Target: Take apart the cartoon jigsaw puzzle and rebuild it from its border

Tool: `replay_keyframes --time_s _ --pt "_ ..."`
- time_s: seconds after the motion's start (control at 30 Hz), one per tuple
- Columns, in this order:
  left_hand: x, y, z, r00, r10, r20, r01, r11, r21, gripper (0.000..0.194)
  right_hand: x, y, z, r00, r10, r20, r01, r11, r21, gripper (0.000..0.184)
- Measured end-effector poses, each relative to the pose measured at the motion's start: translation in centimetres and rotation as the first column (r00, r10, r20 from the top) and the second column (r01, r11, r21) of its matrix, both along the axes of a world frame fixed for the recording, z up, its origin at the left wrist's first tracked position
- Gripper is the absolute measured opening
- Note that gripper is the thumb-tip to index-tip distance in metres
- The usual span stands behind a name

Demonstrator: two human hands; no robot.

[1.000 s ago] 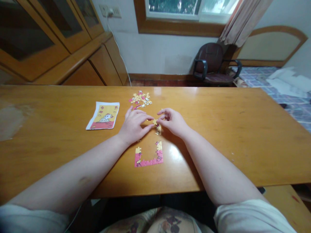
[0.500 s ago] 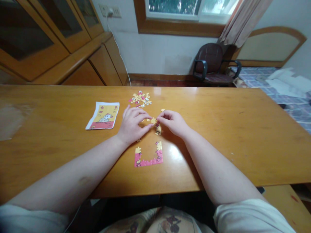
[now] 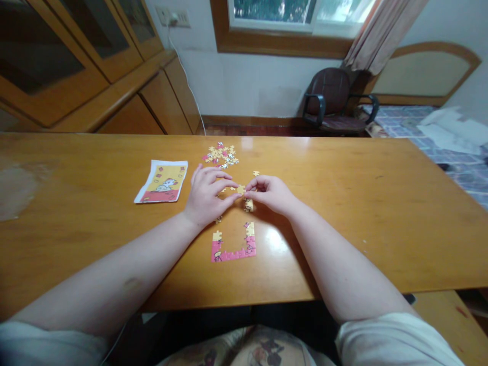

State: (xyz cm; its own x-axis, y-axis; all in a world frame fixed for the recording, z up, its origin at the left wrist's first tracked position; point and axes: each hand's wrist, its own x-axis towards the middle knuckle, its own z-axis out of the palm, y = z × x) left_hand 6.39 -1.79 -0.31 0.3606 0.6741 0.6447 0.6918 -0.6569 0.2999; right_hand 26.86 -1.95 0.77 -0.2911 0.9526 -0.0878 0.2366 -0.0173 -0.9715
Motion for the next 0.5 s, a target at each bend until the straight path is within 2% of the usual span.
replay_keyframes --time_s 0.3,0.5 --pt "-0.03 -0.11 0.15 1.0 -0.002 -0.017 0.001 0.999 -0.044 0.023 -0.27 -0.28 0.91 1.0 -0.025 0.005 0.025 1.0 -0.017 0.02" --pt "-0.29 -0.16 0.53 0.999 0.046 -0.028 -0.048 0.997 -0.064 0.012 -0.14 -0.05 0.54 0.994 -0.077 -0.073 0.075 0.997 -0.03 0.026"
